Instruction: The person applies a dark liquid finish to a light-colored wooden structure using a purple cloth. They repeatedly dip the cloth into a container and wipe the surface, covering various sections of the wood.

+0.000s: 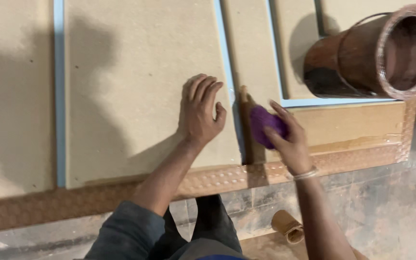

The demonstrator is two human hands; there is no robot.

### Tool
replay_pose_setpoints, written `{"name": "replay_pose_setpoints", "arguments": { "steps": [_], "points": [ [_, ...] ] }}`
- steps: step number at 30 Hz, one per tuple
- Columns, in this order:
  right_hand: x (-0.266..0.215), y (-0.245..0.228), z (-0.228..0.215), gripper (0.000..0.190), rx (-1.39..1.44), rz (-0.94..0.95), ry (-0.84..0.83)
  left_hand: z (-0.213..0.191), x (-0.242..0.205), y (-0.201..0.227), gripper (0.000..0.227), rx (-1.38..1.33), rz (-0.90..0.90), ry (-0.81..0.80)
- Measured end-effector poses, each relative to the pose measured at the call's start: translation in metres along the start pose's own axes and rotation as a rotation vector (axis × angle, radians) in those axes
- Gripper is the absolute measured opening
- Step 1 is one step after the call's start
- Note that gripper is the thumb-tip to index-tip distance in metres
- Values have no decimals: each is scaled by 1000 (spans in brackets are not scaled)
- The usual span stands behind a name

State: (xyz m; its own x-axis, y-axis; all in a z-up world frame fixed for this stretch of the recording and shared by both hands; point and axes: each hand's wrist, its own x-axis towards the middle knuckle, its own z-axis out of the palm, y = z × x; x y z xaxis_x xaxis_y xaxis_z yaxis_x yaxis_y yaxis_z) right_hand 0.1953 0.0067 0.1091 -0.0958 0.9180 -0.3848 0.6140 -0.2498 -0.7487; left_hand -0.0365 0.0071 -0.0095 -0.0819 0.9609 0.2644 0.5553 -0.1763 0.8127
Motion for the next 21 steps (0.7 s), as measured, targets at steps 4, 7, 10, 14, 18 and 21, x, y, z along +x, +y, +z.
{"name": "replay_pose_setpoints", "arguments": {
  "steps": [4, 7, 10, 14, 18, 21],
  "points": [
    [66, -19, 80, 52, -684, -353, 161, -4, 18, -31, 44, 38, 24, 11],
    [59, -15, 93, 55, -841, -279, 169, 3, 62, -73, 45, 137, 103, -35],
    [-1, -12, 106, 52, -938, -180, 211, 10, 100, -99, 43, 166, 171, 36],
    [-1, -8, 109, 53, -965, -169, 203, 17, 103, -99, 44, 137, 202, 0],
    [115, -18, 103, 42, -979, -289, 183, 9, 111, -97, 47, 112, 100, -37],
    [230, -41, 96, 31, -1018, -502, 138, 6, 107, -96, 51, 94, 65, -50]
  ]
}}
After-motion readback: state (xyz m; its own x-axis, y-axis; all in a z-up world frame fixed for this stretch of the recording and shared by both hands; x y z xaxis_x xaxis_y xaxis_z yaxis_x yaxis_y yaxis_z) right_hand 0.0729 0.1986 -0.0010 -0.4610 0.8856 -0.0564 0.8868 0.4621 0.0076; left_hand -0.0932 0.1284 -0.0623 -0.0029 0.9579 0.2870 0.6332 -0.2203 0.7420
